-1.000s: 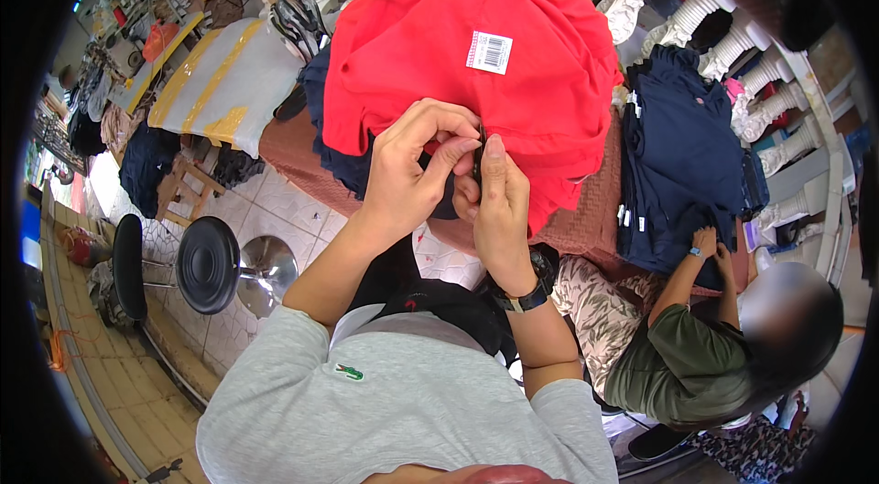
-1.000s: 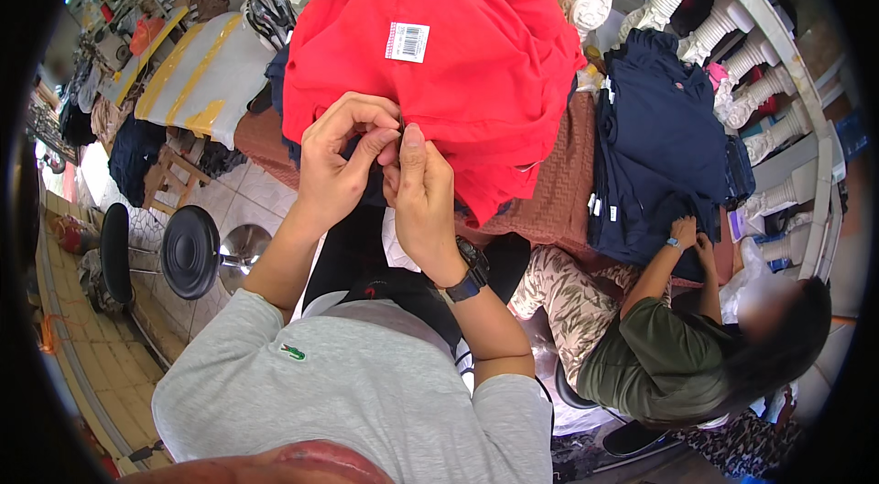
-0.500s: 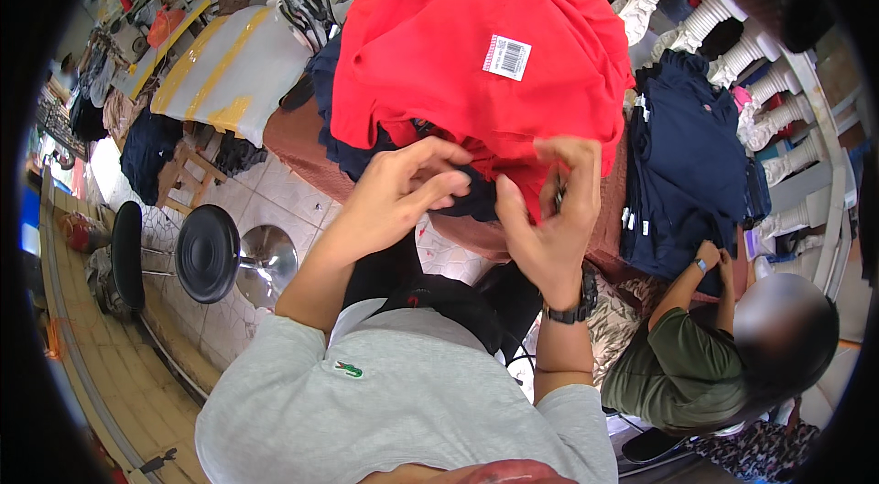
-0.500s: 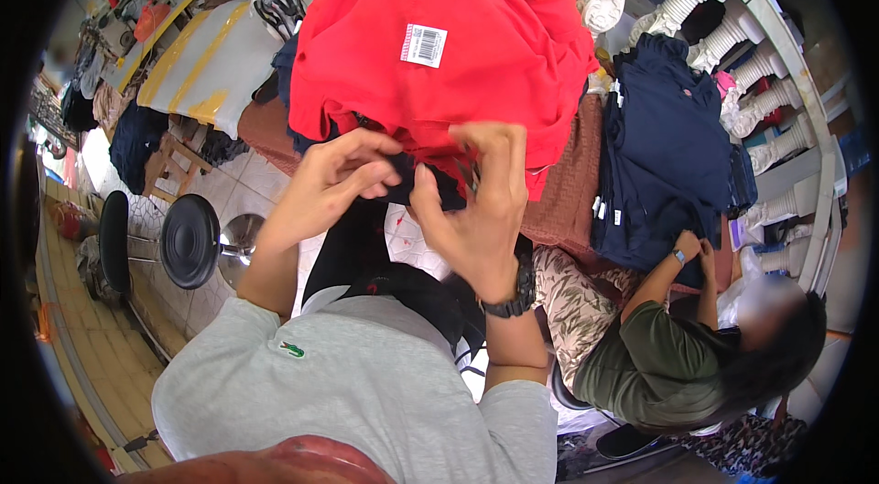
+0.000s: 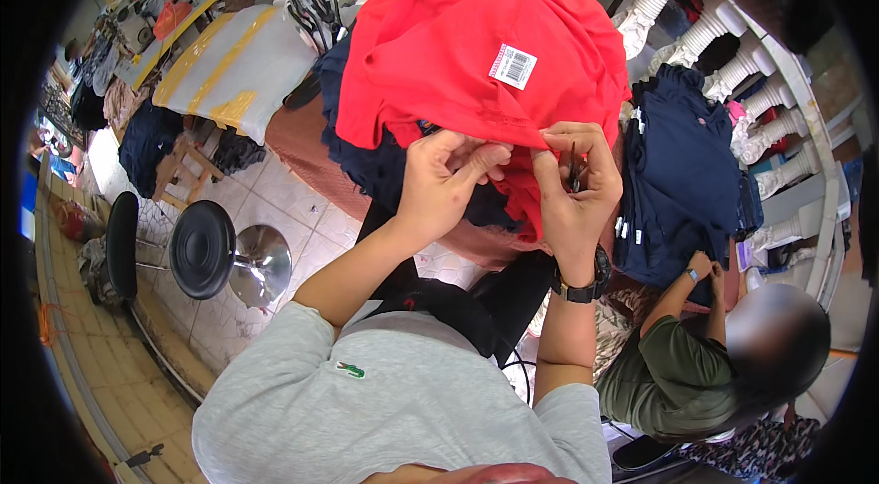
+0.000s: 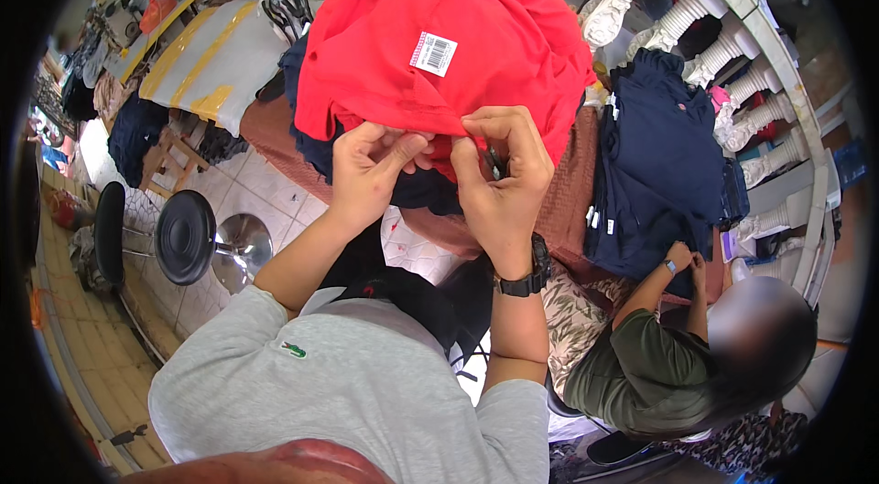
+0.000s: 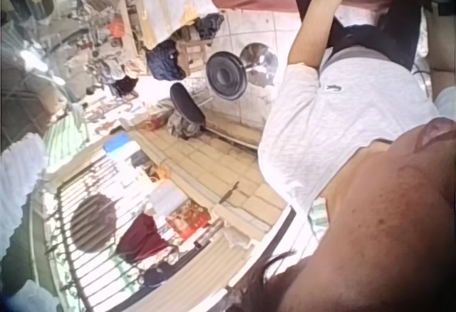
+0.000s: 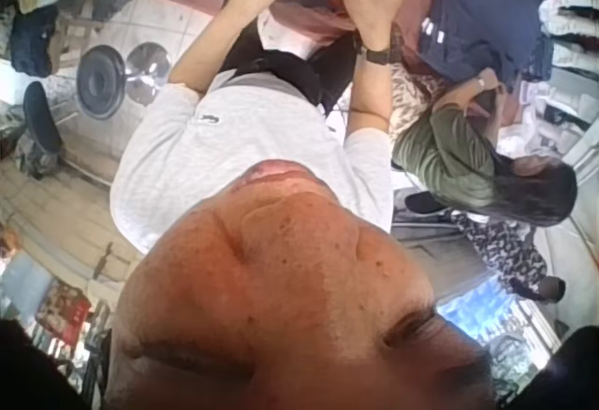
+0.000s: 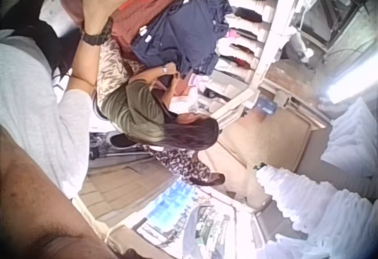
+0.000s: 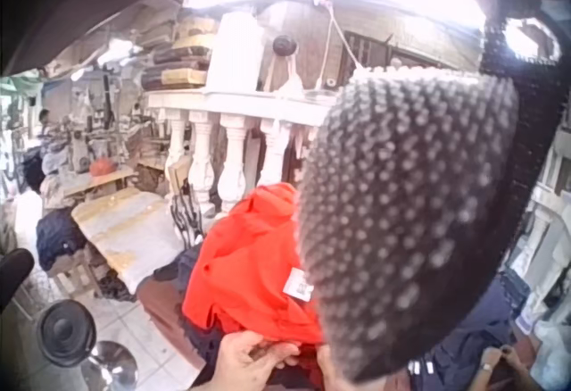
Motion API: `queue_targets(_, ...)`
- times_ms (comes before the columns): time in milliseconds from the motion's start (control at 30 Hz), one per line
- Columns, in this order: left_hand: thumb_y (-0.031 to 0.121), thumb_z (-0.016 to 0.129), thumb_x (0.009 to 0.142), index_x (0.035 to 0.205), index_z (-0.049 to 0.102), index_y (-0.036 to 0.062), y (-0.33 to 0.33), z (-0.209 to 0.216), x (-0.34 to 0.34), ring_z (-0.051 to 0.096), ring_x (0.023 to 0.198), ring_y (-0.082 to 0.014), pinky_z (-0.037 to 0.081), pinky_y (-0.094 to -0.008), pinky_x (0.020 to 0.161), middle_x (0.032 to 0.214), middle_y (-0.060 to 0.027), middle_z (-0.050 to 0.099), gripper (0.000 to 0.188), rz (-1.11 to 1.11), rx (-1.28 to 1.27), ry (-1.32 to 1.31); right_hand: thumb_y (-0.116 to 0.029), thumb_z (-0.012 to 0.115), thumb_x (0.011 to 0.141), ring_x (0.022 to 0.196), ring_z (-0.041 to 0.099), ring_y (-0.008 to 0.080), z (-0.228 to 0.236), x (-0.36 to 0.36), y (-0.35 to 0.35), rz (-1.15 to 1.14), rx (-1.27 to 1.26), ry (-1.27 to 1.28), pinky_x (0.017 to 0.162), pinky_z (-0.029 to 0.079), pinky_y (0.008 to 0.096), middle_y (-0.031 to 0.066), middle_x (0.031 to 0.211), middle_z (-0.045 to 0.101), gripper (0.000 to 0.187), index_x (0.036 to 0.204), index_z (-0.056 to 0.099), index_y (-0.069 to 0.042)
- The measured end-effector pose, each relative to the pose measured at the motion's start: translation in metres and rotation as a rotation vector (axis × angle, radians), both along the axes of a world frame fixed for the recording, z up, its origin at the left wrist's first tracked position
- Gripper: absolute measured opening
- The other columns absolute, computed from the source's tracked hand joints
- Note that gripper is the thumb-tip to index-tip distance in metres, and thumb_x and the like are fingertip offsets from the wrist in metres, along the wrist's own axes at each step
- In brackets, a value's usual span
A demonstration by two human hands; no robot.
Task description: The person uses a small pair of scissors to trim loose threads and tags from a red garment. They repeatedly adjust the fabric, pull at threads, and cut them while working over a pile of clothes.
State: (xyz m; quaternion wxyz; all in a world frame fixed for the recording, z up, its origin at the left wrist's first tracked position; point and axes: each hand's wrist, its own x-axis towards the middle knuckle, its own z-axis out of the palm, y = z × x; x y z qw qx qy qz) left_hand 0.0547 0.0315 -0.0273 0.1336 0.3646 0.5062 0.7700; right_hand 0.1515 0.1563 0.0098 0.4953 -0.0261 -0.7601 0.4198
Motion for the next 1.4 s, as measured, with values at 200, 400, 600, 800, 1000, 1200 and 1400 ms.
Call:
queue_targets(200, 0.002, 0.067, 0.097, 0.108, 0.058, -0.0012, -0.012, -0.009, 0.0, 0.069, 0.091, -0.0122, 0.056, -0.0261, 0.082, 0.1, -0.0088, 0.07, 0.014, 0.035, 0.128, 0.022, 0.01, 0.066, 0.081, 0.069, 0.058, 0.0052, -0.007, 0.002, 0.002, 0.029, -0.056, -0.081, 0.058, 0.041, 0.0209, 0.0064, 0.089, 0.069, 0.014, 0.092, 0.063, 0.002)
queue_targets(400, -0.005, 0.064, 0.096, 0.109, 0.047, 0.0033, -0.007, -0.011, -0.002, 0.067, 0.098, -0.0135, 0.054, -0.0263, 0.088, 0.104, -0.0111, 0.068, 0.023, 0.091, 0.347, -0.036, 0.012, 0.068, 0.075, 0.07, 0.063, 0.0132, -0.01, -0.004, -0.017, -0.044, -0.039, -0.156, 0.061, 0.047, 0.0264, 0.0084, 0.094, 0.066, 0.026, 0.097, 0.064, -0.001)
queue_targets(600, -0.002, 0.071, 0.092, 0.117, 0.056, 0.0008, -0.01, 0.003, -0.004, 0.067, 0.086, -0.0101, 0.055, -0.024, 0.078, 0.096, -0.008, 0.07, 0.029, 0.283, 0.149, 0.295, 0.012, 0.07, 0.071, 0.081, 0.068, 0.0278, -0.01, -0.012, -0.02, -0.086, 0.222, -0.067, 0.068, 0.054, 0.0354, 0.0116, 0.094, 0.064, 0.035, 0.103, 0.066, -0.002)
queue_targets(800, 0.0, 0.074, 0.09, 0.108, 0.065, -0.0008, -0.007, -0.006, -0.005, 0.066, 0.083, -0.0081, 0.053, -0.0224, 0.075, 0.094, -0.0067, 0.07, 0.02, 0.144, 0.178, 0.033, 0.011, 0.072, 0.072, 0.078, 0.068, 0.0249, -0.02, -0.019, -0.032, -0.105, 0.204, -0.029, 0.064, 0.054, 0.0334, 0.0105, 0.094, 0.064, 0.031, 0.099, 0.067, -0.003)
queue_targets(1000, -0.005, 0.067, 0.094, 0.114, 0.06, -0.0008, -0.012, -0.019, -0.007, 0.063, 0.091, -0.0089, 0.053, -0.0225, 0.079, 0.101, -0.0038, 0.063, 0.022, 0.174, 0.063, 0.201, 0.01, 0.072, 0.072, 0.076, 0.068, 0.0246, -0.036, -0.022, -0.041, -0.16, 0.187, 0.016, 0.061, 0.054, 0.0327, 0.0101, 0.095, 0.064, 0.028, 0.096, 0.067, -0.004)
queue_targets(1200, 0.002, 0.063, 0.099, 0.111, 0.059, 0.0039, -0.01, -0.022, -0.012, 0.061, 0.09, -0.0074, 0.053, -0.0227, 0.079, 0.1, -0.0003, 0.058, 0.012, 0.112, 0.084, 0.073, 0.008, 0.072, 0.072, 0.075, 0.067, 0.0253, -0.043, -0.021, -0.039, -0.151, 0.216, -0.042, 0.062, 0.053, 0.0342, 0.0101, 0.094, 0.062, 0.028, 0.097, 0.066, -0.003)
queue_targets(1400, 0.015, 0.059, 0.104, 0.106, 0.055, 0.0047, -0.024, -0.025, -0.023, 0.058, 0.091, -0.0063, 0.051, -0.0231, 0.083, 0.096, 0.0014, 0.057, 0.011, -0.146, 0.106, -0.216, -0.001, 0.07, 0.085, 0.072, 0.056, 0.0112, -0.024, -0.006, -0.037, 0.153, -0.096, -0.255, 0.062, 0.044, 0.025, 0.0065, 0.093, 0.059, 0.021, 0.106, 0.066, 0.003)
